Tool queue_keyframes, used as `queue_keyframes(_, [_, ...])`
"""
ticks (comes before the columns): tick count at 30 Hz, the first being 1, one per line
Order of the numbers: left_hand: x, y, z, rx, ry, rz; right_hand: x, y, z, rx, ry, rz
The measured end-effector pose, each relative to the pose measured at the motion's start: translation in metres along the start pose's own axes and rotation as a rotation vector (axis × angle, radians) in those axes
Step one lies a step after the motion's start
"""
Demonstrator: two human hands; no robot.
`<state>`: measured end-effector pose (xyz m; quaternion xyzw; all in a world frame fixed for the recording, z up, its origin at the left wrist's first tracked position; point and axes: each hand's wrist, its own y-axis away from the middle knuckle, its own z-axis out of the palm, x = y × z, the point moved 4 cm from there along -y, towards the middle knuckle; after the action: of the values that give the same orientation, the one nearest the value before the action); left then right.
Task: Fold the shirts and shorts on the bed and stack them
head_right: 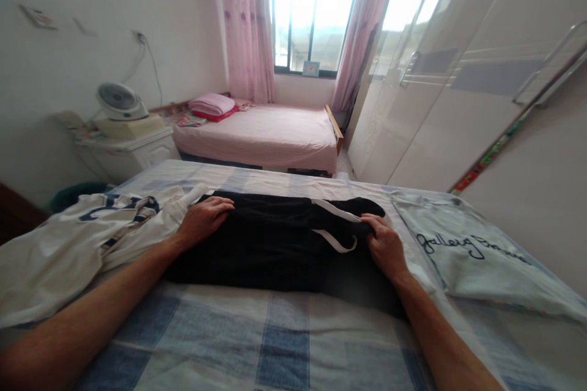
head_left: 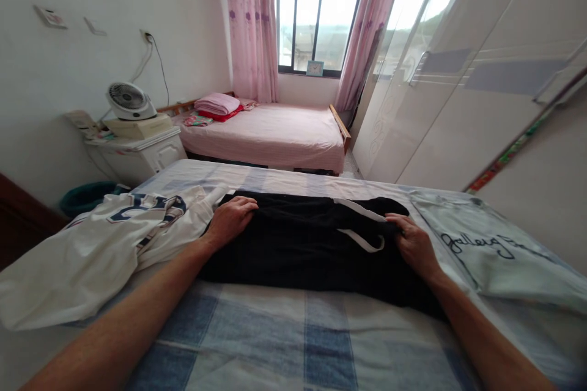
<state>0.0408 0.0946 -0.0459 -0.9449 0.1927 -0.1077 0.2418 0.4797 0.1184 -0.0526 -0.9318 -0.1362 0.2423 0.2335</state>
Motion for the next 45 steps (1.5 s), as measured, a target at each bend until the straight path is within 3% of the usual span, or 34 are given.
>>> queue_keyframes(5, [0.006, 0.0, -0.015, 0.145, 0.08, -0.005, -0.016, -0.002, -0.019, 0.098, -0.058, -0.017])
queue_keyframes(11, [0.01, 0.003, -0.026, 0.149, 0.165, 0.03, -0.036, 0.002, -0.041, 0.198, -0.017, -0.179])
queue_keyframes(17, [0.015, 0.005, -0.019, -0.1, 0.141, 0.078, -0.031, 0.008, -0.031, -0.04, -0.039, -0.23])
queue_keyframes(19, [0.018, 0.007, -0.021, -0.172, 0.143, 0.077, -0.03, 0.011, -0.033, -0.065, -0.025, -0.226])
queue_keyframes(21, [0.017, 0.006, -0.025, -0.238, 0.167, 0.042, -0.028, 0.013, -0.038, -0.17, -0.002, -0.201])
queue_keyframes(23, [0.01, 0.0, -0.031, -0.252, 0.177, -0.035, -0.027, 0.014, -0.045, -0.345, 0.011, -0.167])
queue_keyframes(25, [-0.004, -0.012, -0.035, -0.191, 0.119, -0.124, -0.025, 0.008, -0.057, -0.408, 0.029, -0.107])
queue_keyframes(27, [-0.02, -0.027, -0.032, -0.134, 0.014, -0.186, -0.025, -0.008, -0.071, -0.284, 0.078, -0.033])
queue_keyframes(29, [-0.033, -0.042, -0.02, -0.154, -0.065, -0.229, -0.029, -0.028, -0.075, -0.125, 0.145, 0.026])
queue_keyframes(31, [-0.042, -0.052, -0.004, -0.209, -0.092, -0.25, -0.035, -0.047, -0.061, -0.061, 0.17, 0.028])
queue_keyframes(34, [-0.047, -0.057, 0.012, -0.238, -0.111, -0.257, -0.033, -0.061, -0.019, -0.101, 0.204, -0.036])
queue_keyframes(38, [-0.05, -0.051, 0.02, -0.211, -0.167, -0.285, 0.0, -0.048, 0.031, -0.195, 0.368, -0.021])
queue_keyframes(42, [-0.054, -0.047, 0.02, -0.165, -0.214, -0.317, 0.023, -0.034, 0.043, -0.218, 0.434, 0.018])
queue_keyframes(45, [-0.047, -0.048, 0.014, -0.13, -0.231, -0.318, 0.015, -0.036, 0.033, -0.262, 0.401, 0.045])
